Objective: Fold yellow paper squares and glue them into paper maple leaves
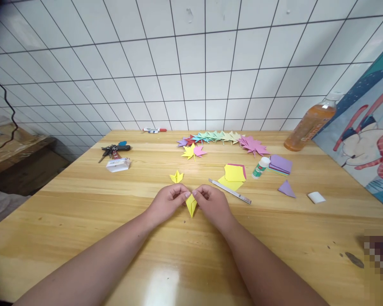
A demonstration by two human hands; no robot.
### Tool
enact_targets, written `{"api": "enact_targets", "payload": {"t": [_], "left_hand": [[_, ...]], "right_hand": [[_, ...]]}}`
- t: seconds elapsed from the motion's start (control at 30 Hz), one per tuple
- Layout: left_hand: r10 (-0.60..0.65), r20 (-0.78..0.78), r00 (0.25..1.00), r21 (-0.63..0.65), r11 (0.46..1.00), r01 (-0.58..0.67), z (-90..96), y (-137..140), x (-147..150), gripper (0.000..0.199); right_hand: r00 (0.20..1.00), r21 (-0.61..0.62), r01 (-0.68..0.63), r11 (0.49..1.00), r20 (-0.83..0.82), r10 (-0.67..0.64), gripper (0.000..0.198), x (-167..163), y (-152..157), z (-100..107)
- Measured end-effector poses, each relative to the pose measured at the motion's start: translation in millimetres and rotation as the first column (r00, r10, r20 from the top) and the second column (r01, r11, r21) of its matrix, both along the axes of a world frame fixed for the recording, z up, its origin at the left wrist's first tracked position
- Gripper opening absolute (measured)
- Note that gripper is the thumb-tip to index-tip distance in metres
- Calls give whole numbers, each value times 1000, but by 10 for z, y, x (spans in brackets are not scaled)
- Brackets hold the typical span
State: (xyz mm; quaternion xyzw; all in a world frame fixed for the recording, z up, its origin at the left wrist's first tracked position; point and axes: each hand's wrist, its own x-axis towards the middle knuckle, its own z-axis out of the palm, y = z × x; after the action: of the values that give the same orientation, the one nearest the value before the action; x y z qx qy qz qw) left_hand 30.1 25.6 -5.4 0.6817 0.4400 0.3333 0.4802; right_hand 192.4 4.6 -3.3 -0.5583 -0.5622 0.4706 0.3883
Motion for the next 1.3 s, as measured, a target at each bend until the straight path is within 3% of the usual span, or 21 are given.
{"api": "enact_targets", "payload": {"t": [0.3,0.47,0.7,0.93,1.17,1.3], "left_hand": [[16,-137,990,67,998,-7,-13,-7,-12,19],[6,-109,994,31,1000,-3,-7,-1,-9,21],[61,-61,996,58,997,-58,1,11,-9,20],[10,-120,993,88,996,1,14,-18,-16,20],[75,-44,996,52,996,-73,42,0,-6,21],[68,-6,998,33,997,-68,35,-10,6,21]], "right_hand": [[996,24,10,1000,86,-12,16,11,9,25],[993,78,26,997,116,-35,16,14,20,37],[998,71,59,996,-33,-57,16,35,31,-10],[993,182,23,983,113,-44,14,51,-2,67],[999,82,34,996,-3,-34,25,9,0,37],[999,106,33,994,11,-35,22,7,3,51]]}}
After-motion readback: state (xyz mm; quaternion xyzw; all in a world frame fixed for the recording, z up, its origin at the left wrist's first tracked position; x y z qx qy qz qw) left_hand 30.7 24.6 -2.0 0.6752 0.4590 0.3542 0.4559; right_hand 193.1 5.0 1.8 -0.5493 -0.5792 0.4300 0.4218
